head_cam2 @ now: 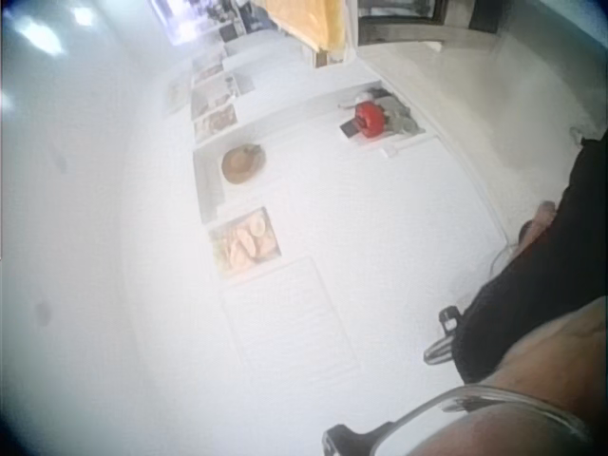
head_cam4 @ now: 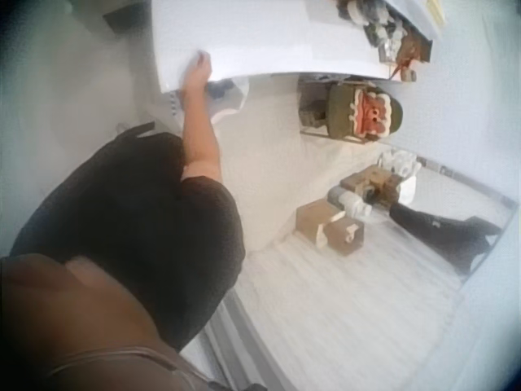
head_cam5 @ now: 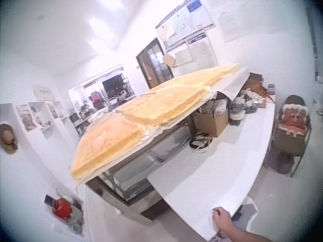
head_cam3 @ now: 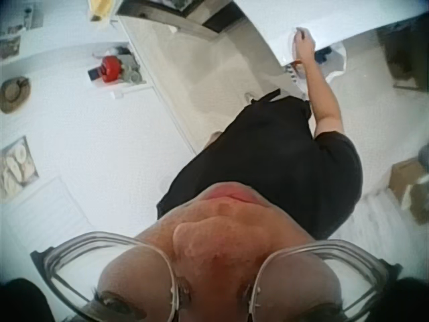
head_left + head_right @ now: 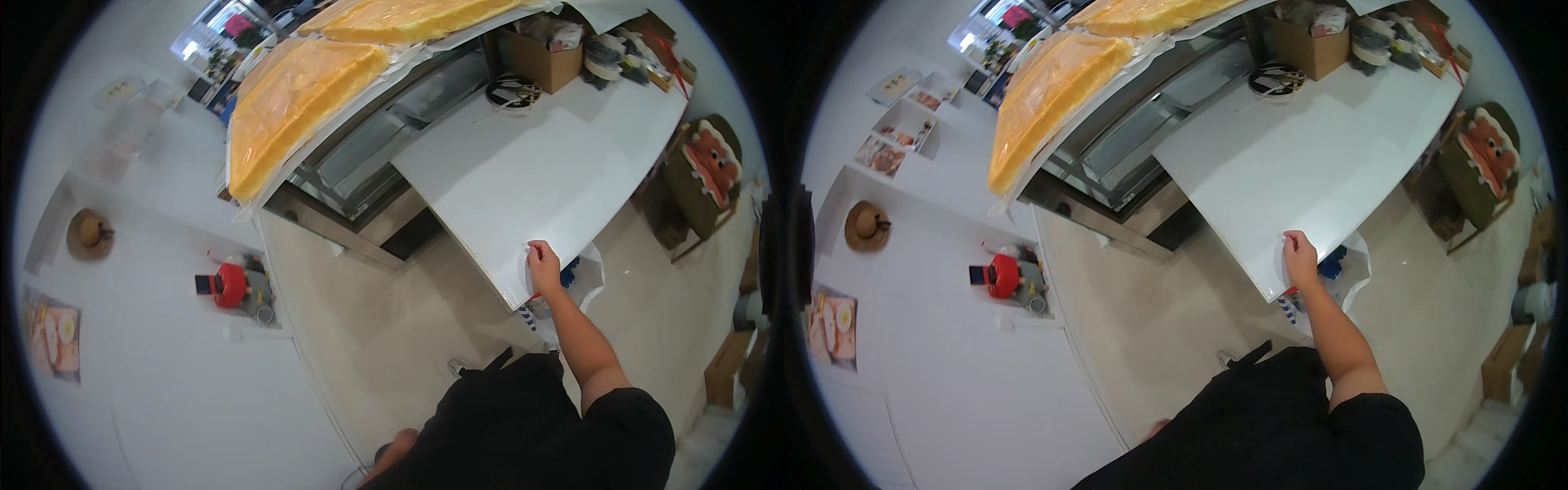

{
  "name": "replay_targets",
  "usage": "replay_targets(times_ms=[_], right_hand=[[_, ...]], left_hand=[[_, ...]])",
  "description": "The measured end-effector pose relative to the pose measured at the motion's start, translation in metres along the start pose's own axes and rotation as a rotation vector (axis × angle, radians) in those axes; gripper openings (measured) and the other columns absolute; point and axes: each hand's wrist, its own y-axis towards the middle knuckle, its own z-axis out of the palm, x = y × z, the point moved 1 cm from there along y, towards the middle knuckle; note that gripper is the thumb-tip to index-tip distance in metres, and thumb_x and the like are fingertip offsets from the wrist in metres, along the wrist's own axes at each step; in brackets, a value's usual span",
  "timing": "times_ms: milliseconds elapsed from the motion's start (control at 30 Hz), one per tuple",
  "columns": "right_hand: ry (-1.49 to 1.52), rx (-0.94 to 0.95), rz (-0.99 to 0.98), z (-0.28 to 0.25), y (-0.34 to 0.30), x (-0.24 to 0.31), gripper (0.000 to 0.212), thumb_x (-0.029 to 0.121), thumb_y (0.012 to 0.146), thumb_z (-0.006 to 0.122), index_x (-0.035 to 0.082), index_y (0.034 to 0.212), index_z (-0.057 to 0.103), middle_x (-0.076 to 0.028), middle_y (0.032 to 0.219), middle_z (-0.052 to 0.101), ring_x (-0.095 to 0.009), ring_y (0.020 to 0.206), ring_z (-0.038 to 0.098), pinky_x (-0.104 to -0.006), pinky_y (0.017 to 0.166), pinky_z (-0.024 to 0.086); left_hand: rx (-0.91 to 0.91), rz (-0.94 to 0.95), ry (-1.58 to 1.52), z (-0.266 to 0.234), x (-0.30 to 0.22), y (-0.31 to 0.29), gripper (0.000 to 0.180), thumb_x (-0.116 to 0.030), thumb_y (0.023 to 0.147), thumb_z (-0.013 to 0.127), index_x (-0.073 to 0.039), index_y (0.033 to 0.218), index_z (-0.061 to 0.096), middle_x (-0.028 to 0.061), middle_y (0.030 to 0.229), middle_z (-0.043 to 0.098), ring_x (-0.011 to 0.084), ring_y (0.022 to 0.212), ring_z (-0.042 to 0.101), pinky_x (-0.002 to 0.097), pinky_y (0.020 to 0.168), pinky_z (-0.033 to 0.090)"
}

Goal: The person retrieves a flat white cardboard box from a display case, unfolds it on a counter, and folds the flaps to form a box. The person then places a clear plastic liner inside the box and smooths it into place.

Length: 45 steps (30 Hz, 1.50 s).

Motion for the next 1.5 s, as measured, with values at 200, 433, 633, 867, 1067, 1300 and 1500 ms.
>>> replay_targets(times_ms=[200,433,633,867,1067,1300,1500], right_hand=[[-0.080,-0.207,-0.048,0.013,-0.013,0.012,0.015,0.010,0.091,0.057,0.002,0.102,0.065,-0.010,0.077,0.065,-0.016,0.068,0.061,-0.0286,0.065,0.049],[-0.091,-0.219,-0.028,0.015,-0.018,0.025,0.015,0.014,0.088,0.061,0.004,0.098,0.066,-0.014,0.086,0.067,-0.025,0.075,0.065,-0.0336,0.069,0.051],[-0.100,-0.247,-0.109,0.015,-0.023,0.042,0.011,0.011,0.086,0.061,0.005,0.093,0.066,-0.014,0.086,0.065,-0.029,0.075,0.063,-0.0369,0.068,0.051],[0.098,-0.206,-0.089,0.003,-0.020,0.047,0.011,0.001,0.085,0.061,0.002,0.095,0.065,-0.013,0.080,0.064,-0.026,0.071,0.063,-0.0323,0.063,0.050],[0.206,-0.219,-0.093,-0.001,-0.021,0.035,0.016,-0.007,0.083,0.057,0.000,0.096,0.063,-0.012,0.077,0.063,-0.023,0.067,0.061,-0.0306,0.061,0.049],[0.275,-0.214,-0.068,-0.005,-0.026,0.027,0.016,-0.006,0.087,0.052,-0.002,0.100,0.060,-0.011,0.080,0.059,-0.019,0.071,0.058,-0.0285,0.065,0.047],[0.249,-0.232,0.015,-0.014,-0.030,0.037,0.015,0.002,0.094,0.054,-0.009,0.103,0.059,-0.019,0.086,0.062,-0.026,0.076,0.057,-0.0360,0.068,0.051]], left_hand=[[-0.106,0.441,0.730,-0.203,-0.115,0.099,0.016,-0.017,0.086,0.059,-0.005,0.083,0.068,0.0109,0.079,0.070,0.0223,0.074,0.068,0.0344,0.067,0.053],[-0.033,0.634,0.194,-0.139,-0.327,0.030,0.027,-0.024,0.092,0.057,0.000,0.101,0.063,0.0127,0.088,0.071,0.0186,0.080,0.068,0.0310,0.074,0.053],[0.007,0.837,0.818,-0.088,-0.375,-0.049,0.024,-0.020,0.095,0.058,-0.002,0.112,0.062,0.0121,0.098,0.070,0.0197,0.088,0.066,0.0310,0.079,0.052],[-0.330,0.936,0.678,-0.075,-0.432,-0.023,0.018,-0.014,0.092,0.058,-0.006,0.108,0.062,0.0112,0.091,0.066,0.0210,0.078,0.064,0.0312,0.070,0.051],[-0.515,1.155,0.688,-0.058,-0.549,0.002,0.026,-0.007,0.090,0.059,-0.003,0.115,0.054,0.0103,0.107,0.057,0.0195,0.086,0.056,0.0294,0.076,0.047],[-0.863,1.549,0.925,-0.117,-0.708,0.072,0.047,-0.010,0.084,0.063,0.003,0.126,0.045,0.0245,0.126,0.049,0.0414,0.118,0.047,0.0450,0.102,0.038],[-1.198,1.261,1.033,-0.198,-0.861,0.122,0.068,-0.025,0.085,0.066,0.004,0.140,0.037,0.0266,0.142,0.040,0.0421,0.132,0.038,0.0482,0.111,0.030]])
